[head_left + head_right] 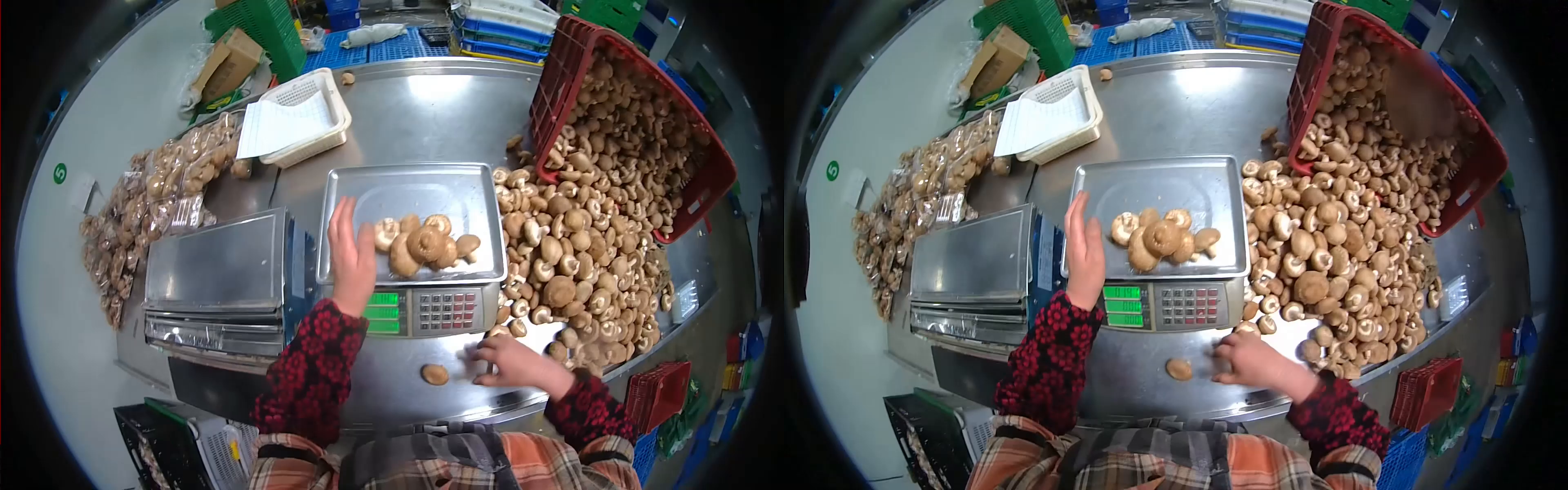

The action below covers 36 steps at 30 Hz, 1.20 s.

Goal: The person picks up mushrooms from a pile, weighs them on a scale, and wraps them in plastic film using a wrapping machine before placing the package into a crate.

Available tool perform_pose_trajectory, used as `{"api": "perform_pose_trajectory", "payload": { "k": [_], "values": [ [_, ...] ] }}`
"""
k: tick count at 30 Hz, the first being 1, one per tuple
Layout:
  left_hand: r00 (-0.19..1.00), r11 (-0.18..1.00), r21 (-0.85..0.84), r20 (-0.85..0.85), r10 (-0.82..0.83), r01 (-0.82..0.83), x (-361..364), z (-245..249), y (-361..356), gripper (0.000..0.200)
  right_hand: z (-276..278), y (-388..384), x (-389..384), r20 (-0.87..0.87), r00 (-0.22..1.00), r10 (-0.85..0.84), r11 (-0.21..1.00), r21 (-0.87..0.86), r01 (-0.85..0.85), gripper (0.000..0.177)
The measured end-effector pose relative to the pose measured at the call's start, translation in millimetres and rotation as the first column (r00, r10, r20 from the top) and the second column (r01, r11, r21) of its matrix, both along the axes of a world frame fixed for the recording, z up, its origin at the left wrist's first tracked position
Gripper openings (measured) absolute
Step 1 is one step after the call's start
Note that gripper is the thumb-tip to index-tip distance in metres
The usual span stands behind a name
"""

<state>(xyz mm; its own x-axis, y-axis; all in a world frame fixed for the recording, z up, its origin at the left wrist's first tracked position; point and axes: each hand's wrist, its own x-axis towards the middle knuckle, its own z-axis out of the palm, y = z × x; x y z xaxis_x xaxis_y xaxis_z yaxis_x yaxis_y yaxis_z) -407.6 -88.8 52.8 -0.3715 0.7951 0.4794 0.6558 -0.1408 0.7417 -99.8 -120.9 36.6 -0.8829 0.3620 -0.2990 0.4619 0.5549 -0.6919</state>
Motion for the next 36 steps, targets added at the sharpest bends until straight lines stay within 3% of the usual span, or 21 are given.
{"api": "perform_pose_trajectory", "payload": {
  "k": [3, 4, 7, 8, 11, 13, 15, 17, 19, 20, 21, 24, 27, 29, 31, 32, 33, 35, 36],
  "values": [
    [1.000, 1.000, -0.026, 0.004, -0.008, 0.008, -1, -6, 7, 0.040, -30, -55, -34, -0.317, 0.947, -0.052, 0.992, 0.097, 0.087, 0.046],
    [0.998, 0.999, -0.042, -0.060, -0.019, 0.017, 0, -8, 8, 0.041, -37, -67, -43, -0.274, 0.960, 0.057, 0.965, 0.262, 0.018, 0.045],
    [0.998, 0.987, -0.158, -0.066, -0.024, 0.013, 5, -11, 4, 0.044, -88, -73, -55, -0.117, 0.969, 0.216, 0.895, 0.421, -0.148, 0.049],
    [0.997, 0.986, -0.167, -0.077, -0.002, -0.011, 1, -18, 4, 0.044, -85, -67, -50, -0.154, 0.971, 0.184, 0.934, 0.335, -0.124, 0.046],
    [0.996, 0.985, -0.167, -0.083, 0.025, -0.039, -6, -35, -4, 0.049, -34, -37, -46, -0.475, 0.846, -0.243, 0.968, -0.069, 0.240, 0.037],
    [0.988, 0.979, -0.203, -0.152, -0.018, -0.014, 1, -31, -8, 0.059, -27, 1, -41, -0.447, 0.626, -0.639, 0.769, -0.355, 0.532, 0.034],
    [0.958, 0.980, -0.199, -0.281, -0.065, 0.008, 17, -27, -6, 0.069, 21, 48, -47, -0.507, 0.357, -0.784, 0.591, -0.435, 0.680, 0.035],
    [0.915, 0.979, -0.202, -0.390, -0.103, 0.024, 35, -26, -3, 0.077, 8, 98, -58, -0.649, 0.294, -0.702, 0.599, -0.314, 0.737, 0.039],
    [0.867, 0.975, -0.220, -0.479, -0.137, 0.033, 50, -30, -4, 0.084, 2, 125, -75, -0.675, 0.487, -0.554, 0.602, 0.079, 0.795, 0.040],
    [0.848, 0.976, -0.218, -0.515, -0.128, 0.015, 54, -33, -4, 0.087, 4, 128, -80, -0.307, 0.722, -0.620, 0.728, 0.116, 0.675, 0.041],
    [0.853, 0.977, -0.213, -0.509, -0.114, 0.004, 54, -35, -4, 0.087, -24, 133, -88, -0.483, 0.726, -0.490, 0.750, 0.190, 0.633, 0.041],
    [0.869, 0.975, -0.222, -0.483, -0.109, -0.001, 49, -36, -5, 0.089, -28, 135, -92, -0.379, 0.814, -0.440, 0.701, 0.421, 0.575, 0.046],
    [0.931, 0.974, -0.220, -0.341, -0.133, 0.059, 37, -29, -10, 0.089, -30, 149, -72, -0.445, 0.673, -0.591, 0.712, 0.105, 0.695, 0.047],
    [0.955, 0.991, -0.130, -0.293, -0.052, 0.014, 24, -19, -20, 0.074, 2, 138, -35, -0.503, 0.531, -0.682, 0.605, 0.021, 0.796, 0.040],
    [0.989, 0.998, -0.064, -0.147, -0.005, -0.005, 9, -10, -30, 0.064, -8, 121, 9, -0.500, 0.645, -0.578, 0.549, 0.347, 0.760, 0.036],
    [0.988, 0.999, -0.043, -0.156, 0.015, -0.022, 4, -6, -34, 0.060, -8, 98, 21, -0.487, 0.672, -0.558, 0.494, 0.456, 0.740, 0.035],
    [0.986, 0.999, -0.025, -0.165, 0.036, -0.041, -1, -3, -37, 0.056, -21, 81, 36, -0.387, 0.741, -0.549, 0.545, 0.507, 0.668, 0.036],
    [0.987, 0.997, -0.024, -0.148, 0.065, -0.070, -3, 1, -48, 0.051, -54, 40, 63, -0.051, 0.910, -0.412, 0.567, 0.767, 0.299, 0.040],
    [0.989, 0.996, -0.033, -0.126, 0.074, -0.079, -2, 4, -52, 0.049, -63, 21, 71, -0.042, 0.918, -0.393, 0.593, 0.751, 0.288, 0.040]
  ]
}}
